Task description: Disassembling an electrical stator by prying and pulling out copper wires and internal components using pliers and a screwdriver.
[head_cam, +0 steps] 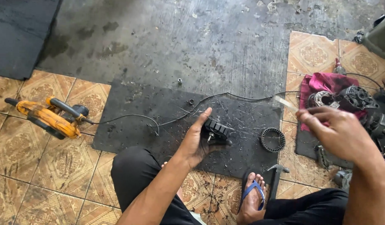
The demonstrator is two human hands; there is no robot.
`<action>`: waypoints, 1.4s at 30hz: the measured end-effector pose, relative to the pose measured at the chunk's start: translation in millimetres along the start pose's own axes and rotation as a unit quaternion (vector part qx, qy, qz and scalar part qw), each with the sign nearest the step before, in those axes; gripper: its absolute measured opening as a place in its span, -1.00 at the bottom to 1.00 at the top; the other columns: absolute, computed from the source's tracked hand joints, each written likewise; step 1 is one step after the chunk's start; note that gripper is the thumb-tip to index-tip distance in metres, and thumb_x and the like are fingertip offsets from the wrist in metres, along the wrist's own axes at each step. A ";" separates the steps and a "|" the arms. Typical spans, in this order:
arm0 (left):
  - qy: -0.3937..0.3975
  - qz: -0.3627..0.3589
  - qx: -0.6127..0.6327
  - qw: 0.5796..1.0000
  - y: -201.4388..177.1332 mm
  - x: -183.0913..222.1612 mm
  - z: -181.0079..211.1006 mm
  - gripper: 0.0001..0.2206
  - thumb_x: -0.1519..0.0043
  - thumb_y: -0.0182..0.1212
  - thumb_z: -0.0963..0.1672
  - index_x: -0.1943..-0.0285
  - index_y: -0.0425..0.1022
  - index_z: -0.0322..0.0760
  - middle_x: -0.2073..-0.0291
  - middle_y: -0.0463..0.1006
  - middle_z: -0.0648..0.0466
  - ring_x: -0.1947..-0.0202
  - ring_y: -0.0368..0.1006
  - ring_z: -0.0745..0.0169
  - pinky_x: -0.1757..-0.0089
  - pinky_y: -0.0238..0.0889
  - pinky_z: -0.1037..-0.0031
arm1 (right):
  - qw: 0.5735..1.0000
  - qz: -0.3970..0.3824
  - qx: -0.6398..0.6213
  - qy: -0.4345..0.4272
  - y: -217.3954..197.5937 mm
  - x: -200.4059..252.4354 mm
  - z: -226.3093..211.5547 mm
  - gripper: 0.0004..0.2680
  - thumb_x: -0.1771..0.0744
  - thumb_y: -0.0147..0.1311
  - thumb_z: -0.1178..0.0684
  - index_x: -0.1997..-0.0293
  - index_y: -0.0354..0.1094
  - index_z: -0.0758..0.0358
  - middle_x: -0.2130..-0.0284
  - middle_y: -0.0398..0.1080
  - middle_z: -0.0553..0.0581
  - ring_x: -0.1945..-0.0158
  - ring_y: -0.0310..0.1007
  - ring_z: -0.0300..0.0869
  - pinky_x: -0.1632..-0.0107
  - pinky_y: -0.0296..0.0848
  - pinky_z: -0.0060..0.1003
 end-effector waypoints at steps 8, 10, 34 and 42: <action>0.029 0.139 0.081 0.987 4.2 5.4 7.7 -0.35 0.00 0.29 0.09 -0.25 0.34 -0.24 0.10 0.48 -0.15 0.13 0.51 -0.08 0.31 0.55 0.18 | 0.943 -0.217 -0.249 -0.042 16.9 -19.6 13.2 -0.59 -0.38 -0.06 -0.02 0.61 0.54 0.50 0.37 0.69 0.18 0.23 0.60 -0.12 -0.08 0.24 -0.33; 0.046 0.168 0.094 0.980 4.8 9.0 13.3 -0.36 -0.02 0.28 0.08 -0.24 0.33 -0.28 0.08 0.49 -0.17 0.15 0.52 -0.08 0.32 0.54 0.27 | 0.955 -0.183 -0.234 -0.025 27.0 -27.6 33.3 -0.63 -0.39 -0.01 -0.01 0.54 0.57 0.47 0.47 0.50 0.15 0.34 0.35 -0.14 0.11 0.14 -0.29; 0.164 0.283 0.230 0.917 -13.6 3.0 28.2 -0.53 -0.16 0.27 0.03 -0.17 0.40 -0.26 0.10 0.50 -0.15 0.17 0.52 0.01 0.27 0.58 0.32 | 0.710 -0.209 -0.670 0.064 71.6 -39.7 28.4 -0.70 -0.39 -0.20 -0.02 0.03 0.43 0.42 0.00 0.51 0.53 -0.07 0.52 0.29 -0.02 0.41 0.33; 0.120 0.245 0.173 0.947 -12.2 -2.1 21.5 -0.46 -0.11 0.28 0.06 -0.17 0.38 -0.33 0.09 0.49 -0.17 0.17 0.52 0.02 0.28 0.55 0.39 | 0.948 -0.197 -0.204 -0.142 70.1 -13.0 -23.8 -0.63 -0.34 -0.04 -0.11 0.36 0.64 0.45 -0.09 0.61 0.03 0.09 0.56 -0.25 0.11 0.39 -0.34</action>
Point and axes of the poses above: each hand's wrist, its own x-axis away from the middle knuckle, its own y-axis out of the palm, z = x × y, the point moved 3 cm from there along -x, towards the middle knuckle
